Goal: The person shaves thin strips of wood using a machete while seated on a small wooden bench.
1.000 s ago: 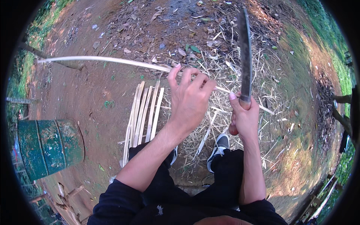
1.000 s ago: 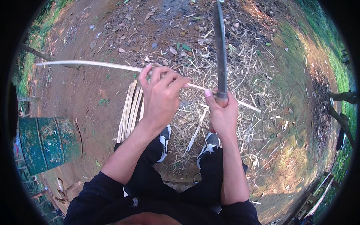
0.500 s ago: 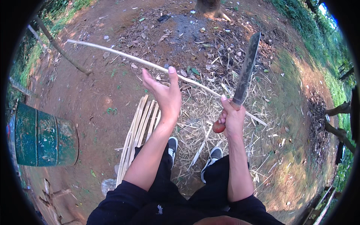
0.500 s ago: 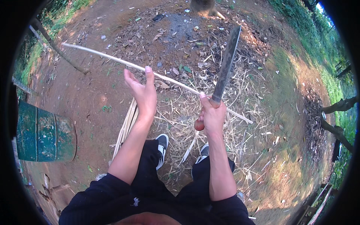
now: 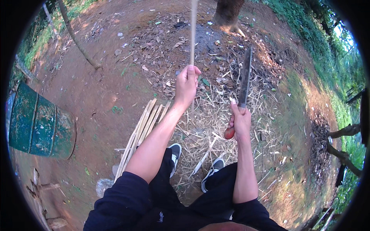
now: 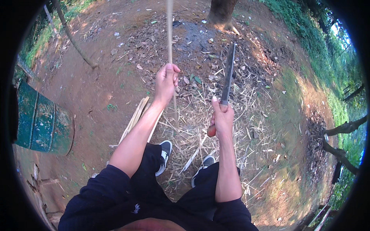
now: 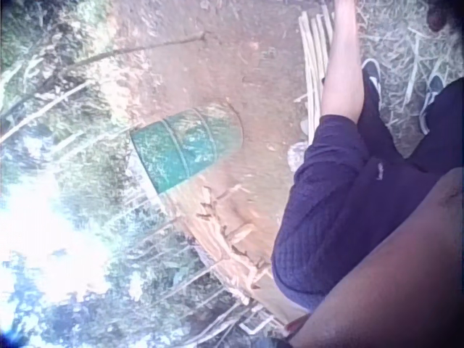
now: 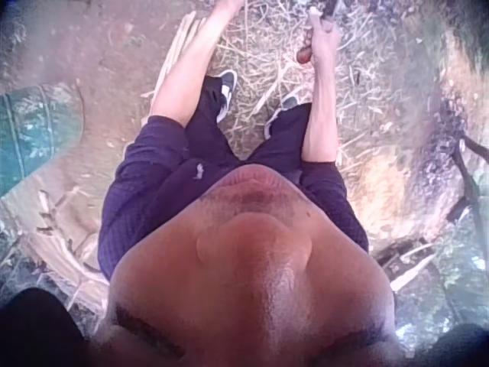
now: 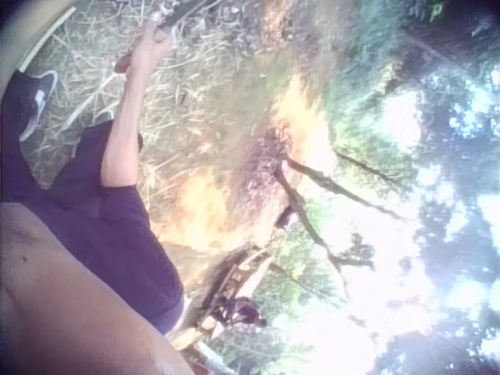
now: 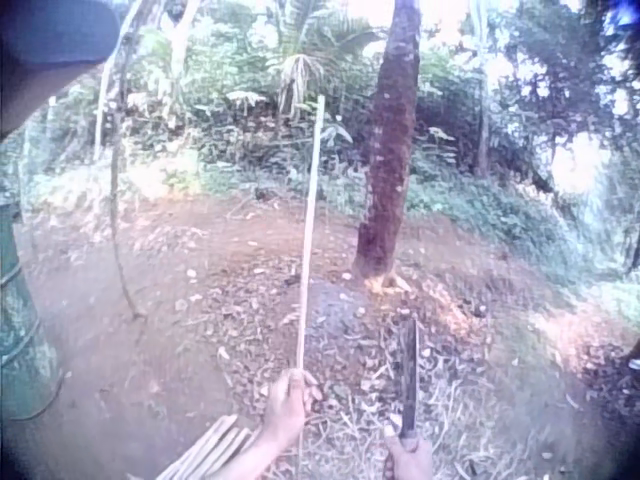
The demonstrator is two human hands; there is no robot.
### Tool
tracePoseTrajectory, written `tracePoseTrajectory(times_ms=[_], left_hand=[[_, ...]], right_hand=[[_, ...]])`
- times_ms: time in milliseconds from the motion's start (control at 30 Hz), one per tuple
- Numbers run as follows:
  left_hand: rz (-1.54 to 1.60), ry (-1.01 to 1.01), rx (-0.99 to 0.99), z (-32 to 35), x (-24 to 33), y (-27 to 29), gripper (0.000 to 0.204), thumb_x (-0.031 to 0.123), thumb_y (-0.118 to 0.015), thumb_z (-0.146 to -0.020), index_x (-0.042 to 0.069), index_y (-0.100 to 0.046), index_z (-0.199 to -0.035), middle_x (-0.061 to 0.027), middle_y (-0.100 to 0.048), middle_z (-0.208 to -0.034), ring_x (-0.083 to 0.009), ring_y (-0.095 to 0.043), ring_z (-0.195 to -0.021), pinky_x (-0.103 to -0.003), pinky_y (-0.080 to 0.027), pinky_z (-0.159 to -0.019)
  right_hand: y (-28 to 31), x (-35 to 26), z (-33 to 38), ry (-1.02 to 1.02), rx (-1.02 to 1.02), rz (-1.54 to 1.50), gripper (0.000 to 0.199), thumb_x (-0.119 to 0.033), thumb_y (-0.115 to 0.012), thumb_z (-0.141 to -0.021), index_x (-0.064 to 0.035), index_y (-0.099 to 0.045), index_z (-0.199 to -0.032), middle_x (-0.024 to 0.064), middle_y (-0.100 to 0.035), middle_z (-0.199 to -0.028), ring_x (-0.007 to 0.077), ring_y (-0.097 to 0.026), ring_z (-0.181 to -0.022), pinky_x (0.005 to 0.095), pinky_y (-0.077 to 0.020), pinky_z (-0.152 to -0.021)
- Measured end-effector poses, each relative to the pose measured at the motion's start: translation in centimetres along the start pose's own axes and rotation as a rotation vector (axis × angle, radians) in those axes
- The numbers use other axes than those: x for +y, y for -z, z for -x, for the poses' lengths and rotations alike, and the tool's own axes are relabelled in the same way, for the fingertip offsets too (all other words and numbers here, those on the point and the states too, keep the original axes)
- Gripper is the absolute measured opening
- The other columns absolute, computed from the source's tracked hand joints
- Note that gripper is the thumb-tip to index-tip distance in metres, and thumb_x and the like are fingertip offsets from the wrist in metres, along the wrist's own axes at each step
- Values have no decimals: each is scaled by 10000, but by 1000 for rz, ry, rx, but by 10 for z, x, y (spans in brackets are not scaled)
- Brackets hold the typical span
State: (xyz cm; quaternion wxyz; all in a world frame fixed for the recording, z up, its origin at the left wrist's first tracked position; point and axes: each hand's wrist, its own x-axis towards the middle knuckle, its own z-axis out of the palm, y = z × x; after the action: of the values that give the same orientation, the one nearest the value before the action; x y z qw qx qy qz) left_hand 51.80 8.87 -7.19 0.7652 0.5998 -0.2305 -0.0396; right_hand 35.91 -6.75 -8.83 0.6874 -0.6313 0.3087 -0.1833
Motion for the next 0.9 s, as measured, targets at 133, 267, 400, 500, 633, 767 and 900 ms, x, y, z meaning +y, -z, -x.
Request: tracePoseTrajectory(times_ms=[133, 267, 400, 500, 633, 767, 900], left_hand=[[-472, -89, 21, 9, 9, 2, 426, 419, -486, -1048, 31, -630, -945, 16, -488, -683, -104, -463, -620, -296, -370, -581], [-518, -107, -94, 19, 0, 6, 369, 324, -516, -1025, 9, -704, -985, -24, -573, -721, -132, -489, -640, -320, -382, -604], [-577, -1, -275, 25, 0, 1, 352, 291, -511, -1013, 7, -718, -997, -41, -571, -678, -139, -507, -640, -330, -394, -613], [-537, 48, -365, 36, 3, -3, 326, 283, -528, -1025, 16, -713, -998, -23, -559, -654, -107, -525, -575, -301, -420, -550], [-269, 303, -457, 50, 18, -17, 324, 274, -534, -1025, -19, -674, -1036, -90, -625, -671, -147, -637, -533, -329, -477, -519], [-357, 229, -539, 54, 25, -24, 312, 252, -535, -1024, -27, -660, -1084, -58, -623, -670, -130, -586, -544, -327, -442, -531], [-277, 228, -658, 49, 13, -18, 262, 197, -519, -1017, 3, -680, -1087, -44, -647, -709, -130, -536, -607, -318, -415, -586]], right_hand=[[1, -10, 9, 140, 90, 115, 332, -334, -711, -934, -45, -558, -881, -33, -468, -529, 64, -436, -388, 237, -341, -359], [-6, -14, 25, 197, 97, 98, 327, -329, -721, -926, -49, -573, -845, -41, -455, -541, 45, -418, -414, 239, -296, -380], [6, 0, 12, 363, 122, 291, 351, -311, -733, -916, -40, -588, -748, -54, -447, -603, 80, -372, -541, 286, -329, -516], [0, -8, 19, 407, 106, 444, 400, -334, -758, -887, -22, -568, -727, -17, -492, -590, 101, -410, -559, 313, -358, -531], [2, -9, 25, 439, 54, 538, 357, -293, -763, -872, -10, -586, -747, 14, -485, -535, 92, -415, -527, 303, -365, -508], [0, -8, 34, 500, 5, 556, 264, -215, -750, -866, -9, -610, -777, 25, -475, -514, 76, -428, -499, 286, -363, -482], [-2, -13, 40, 591, 17, 563, 213, -170, -737, -862, -2, -624, -796, 42, -515, -509, 73, -502, -489, 287, -411, -490]])
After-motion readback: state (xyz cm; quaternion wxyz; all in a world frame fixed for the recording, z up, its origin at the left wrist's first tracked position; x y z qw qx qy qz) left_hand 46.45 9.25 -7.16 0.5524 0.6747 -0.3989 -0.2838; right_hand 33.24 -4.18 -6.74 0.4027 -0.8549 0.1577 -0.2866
